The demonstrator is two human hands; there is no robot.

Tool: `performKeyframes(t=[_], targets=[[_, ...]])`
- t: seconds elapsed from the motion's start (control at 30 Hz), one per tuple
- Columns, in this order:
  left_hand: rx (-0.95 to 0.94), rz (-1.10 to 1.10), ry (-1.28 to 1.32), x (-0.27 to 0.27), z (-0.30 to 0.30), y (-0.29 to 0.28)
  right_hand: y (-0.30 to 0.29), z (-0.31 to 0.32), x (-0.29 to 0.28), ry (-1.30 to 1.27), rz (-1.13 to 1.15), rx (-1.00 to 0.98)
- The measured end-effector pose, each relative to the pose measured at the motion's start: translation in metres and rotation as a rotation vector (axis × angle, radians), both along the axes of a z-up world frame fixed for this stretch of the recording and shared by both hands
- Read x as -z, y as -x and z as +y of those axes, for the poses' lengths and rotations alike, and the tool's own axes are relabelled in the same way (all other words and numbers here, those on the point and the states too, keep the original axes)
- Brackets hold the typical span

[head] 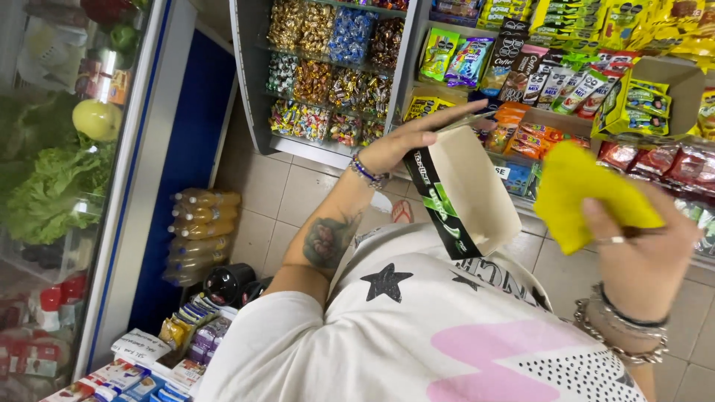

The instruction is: Cleaning and organizing small product boxes on retail display shelves using a cloth.

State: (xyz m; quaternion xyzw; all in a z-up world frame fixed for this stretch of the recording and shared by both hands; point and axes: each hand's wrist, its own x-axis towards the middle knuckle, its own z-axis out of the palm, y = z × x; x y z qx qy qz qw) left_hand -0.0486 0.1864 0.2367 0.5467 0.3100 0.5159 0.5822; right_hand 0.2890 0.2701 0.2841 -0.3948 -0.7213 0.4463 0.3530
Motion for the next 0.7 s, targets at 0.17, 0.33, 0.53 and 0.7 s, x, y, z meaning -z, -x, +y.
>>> performKeyframes(t=[0.17, 0.33, 0.53, 0.7], targets=[[0.194, 0.108, -0.132, -0.011, 0.032, -0.03, 0.059, -0.028, 0.008, -0.479, -0.281, -0.362], [0.163, 0.047, -0.275, -0.02, 0.043, -0.05, 0.072, -0.037, 0.013, -0.812, -0.211, -0.449], [0.153, -0.026, -0.242, -0.02, 0.039, -0.056, 0.031, -0.043, -0.022, -0.425, -0.267, -1.101], [0.234, 0.011, -0.201, -0.024, 0.05, -0.065, 0.038, -0.048, 0.0, -0.954, -0.326, -0.77]])
